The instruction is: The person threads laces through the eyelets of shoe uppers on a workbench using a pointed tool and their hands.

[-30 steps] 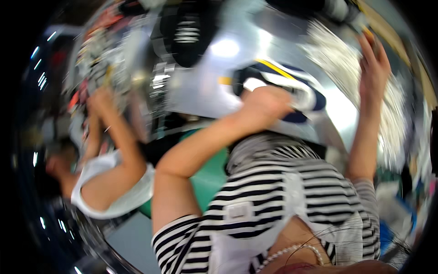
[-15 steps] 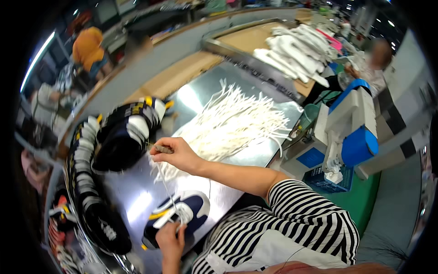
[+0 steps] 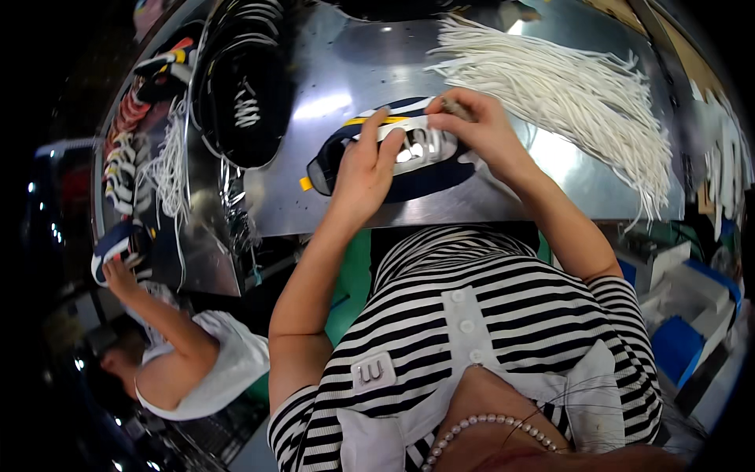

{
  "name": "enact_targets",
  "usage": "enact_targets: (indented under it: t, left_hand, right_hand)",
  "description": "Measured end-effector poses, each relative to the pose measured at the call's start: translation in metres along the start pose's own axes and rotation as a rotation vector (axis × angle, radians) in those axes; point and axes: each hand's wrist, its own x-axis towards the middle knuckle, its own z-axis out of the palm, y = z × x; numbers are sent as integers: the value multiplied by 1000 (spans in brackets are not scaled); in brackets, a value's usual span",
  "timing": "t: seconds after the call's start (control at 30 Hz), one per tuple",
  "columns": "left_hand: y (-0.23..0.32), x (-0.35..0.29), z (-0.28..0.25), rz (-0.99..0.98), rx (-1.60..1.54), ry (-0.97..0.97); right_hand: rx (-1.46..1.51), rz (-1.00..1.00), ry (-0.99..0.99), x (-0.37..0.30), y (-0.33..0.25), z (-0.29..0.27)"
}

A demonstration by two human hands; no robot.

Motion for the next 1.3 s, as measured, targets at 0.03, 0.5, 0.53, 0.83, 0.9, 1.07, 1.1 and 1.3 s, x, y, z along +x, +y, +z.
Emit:
enact_targets:
  t: [0.03,0.5,0.53,0.83,0.9,1.07,1.1,1.3]
  left_hand:
    - [-2,-4,-1,-6,62,22]
    - [-9,-19,15,23,141,335]
    - [-11,-17,17,22,140,332]
    - [-17,-9,22,-42,-38,322]
    - [-17,-9,18,-7,9,325]
    - [-10,-24,3,76,33,335]
    - [2,-27,-5,26,144,258]
    - [14,-91,-40,50,-24,212]
  right_hand:
    - [8,5,-24,2,0,7]
    - [-287,-124,26,-4,15,33]
    - [-298,-194,61,-7,13,32]
    - [-626,-130,-68,-15,2,13]
    - [-752,-128,-92,-12,0,18]
    - [-1098,-227,-164,-4,7,55]
    - [-1185,-334,-137,1,3,65]
    - [-1077,-163,-232,-68,-60,68]
